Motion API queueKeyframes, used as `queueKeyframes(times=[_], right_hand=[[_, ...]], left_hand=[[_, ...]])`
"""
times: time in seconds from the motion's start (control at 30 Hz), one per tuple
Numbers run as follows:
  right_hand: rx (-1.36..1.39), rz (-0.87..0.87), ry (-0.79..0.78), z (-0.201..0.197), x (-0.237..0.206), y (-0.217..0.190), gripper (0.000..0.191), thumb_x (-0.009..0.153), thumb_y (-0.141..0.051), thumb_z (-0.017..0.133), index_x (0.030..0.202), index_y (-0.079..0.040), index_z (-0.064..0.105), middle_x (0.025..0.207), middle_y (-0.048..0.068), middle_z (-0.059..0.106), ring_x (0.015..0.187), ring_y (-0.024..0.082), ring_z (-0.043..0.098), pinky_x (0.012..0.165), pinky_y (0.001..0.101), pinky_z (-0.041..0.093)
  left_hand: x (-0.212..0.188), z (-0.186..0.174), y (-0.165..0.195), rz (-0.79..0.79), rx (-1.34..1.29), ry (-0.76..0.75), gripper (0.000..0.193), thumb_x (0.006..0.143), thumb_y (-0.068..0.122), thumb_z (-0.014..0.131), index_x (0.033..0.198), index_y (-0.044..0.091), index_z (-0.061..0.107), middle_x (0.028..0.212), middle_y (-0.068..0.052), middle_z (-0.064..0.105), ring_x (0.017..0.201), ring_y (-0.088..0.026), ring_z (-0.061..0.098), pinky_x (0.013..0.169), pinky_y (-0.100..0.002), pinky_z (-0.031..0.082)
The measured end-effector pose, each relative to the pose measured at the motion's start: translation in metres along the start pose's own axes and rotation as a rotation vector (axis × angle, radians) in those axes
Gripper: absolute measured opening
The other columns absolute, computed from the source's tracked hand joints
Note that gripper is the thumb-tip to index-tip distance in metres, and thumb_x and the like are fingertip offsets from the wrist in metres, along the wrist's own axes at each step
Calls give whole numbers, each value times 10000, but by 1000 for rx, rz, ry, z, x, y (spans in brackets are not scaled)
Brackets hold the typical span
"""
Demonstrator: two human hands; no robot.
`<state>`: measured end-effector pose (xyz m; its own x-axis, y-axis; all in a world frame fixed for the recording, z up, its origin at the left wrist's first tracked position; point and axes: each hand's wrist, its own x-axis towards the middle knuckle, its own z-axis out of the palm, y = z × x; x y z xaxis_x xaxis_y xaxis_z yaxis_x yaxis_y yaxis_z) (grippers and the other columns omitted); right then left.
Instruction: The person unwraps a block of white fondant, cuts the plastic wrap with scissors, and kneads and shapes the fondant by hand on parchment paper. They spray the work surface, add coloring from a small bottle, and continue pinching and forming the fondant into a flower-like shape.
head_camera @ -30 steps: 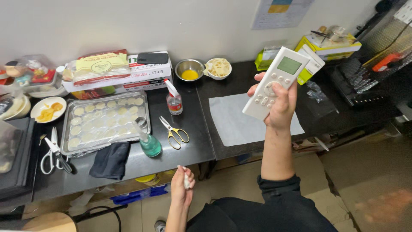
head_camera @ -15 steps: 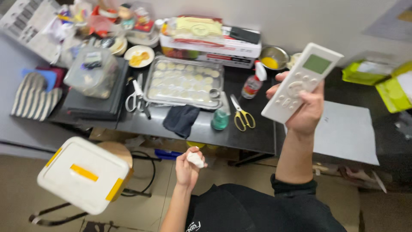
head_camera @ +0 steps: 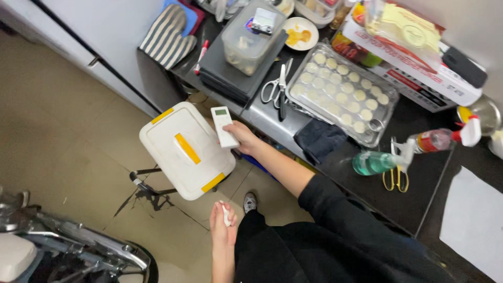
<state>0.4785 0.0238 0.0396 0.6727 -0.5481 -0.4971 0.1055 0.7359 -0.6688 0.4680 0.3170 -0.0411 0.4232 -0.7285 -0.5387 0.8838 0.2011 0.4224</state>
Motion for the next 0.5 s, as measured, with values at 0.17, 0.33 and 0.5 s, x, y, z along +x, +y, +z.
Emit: queueKeyframes(times=[0.17,0.33,0.5], right_hand=[[-147,16,-38,75,118,-24,303,918,-208,615,1196,-97,569,973,89,704,831,237,734,553,368,550],[29,-237,13,119,201,-58,334,934,-168,659,1230,-65,543,1063,135,678,884,286,725,637,391,594],[259,-330,114,138,246,-87,392,886,-146,669,1251,-51,562,1179,86,670,1065,252,677,864,429,612]], left_hand=[[2,-43,26,104,-89,130,482,1055,357,521,642,132,410,519,-16,366,413,-123,334,375,-273,255],[7,-52,51,224,-361,-44,494,1099,347,498,672,99,496,508,-41,405,437,-157,385,429,-304,309],[17,-48,70,209,-164,256,350,951,307,443,1124,43,592,1016,-73,596,894,-222,608,762,-366,498]])
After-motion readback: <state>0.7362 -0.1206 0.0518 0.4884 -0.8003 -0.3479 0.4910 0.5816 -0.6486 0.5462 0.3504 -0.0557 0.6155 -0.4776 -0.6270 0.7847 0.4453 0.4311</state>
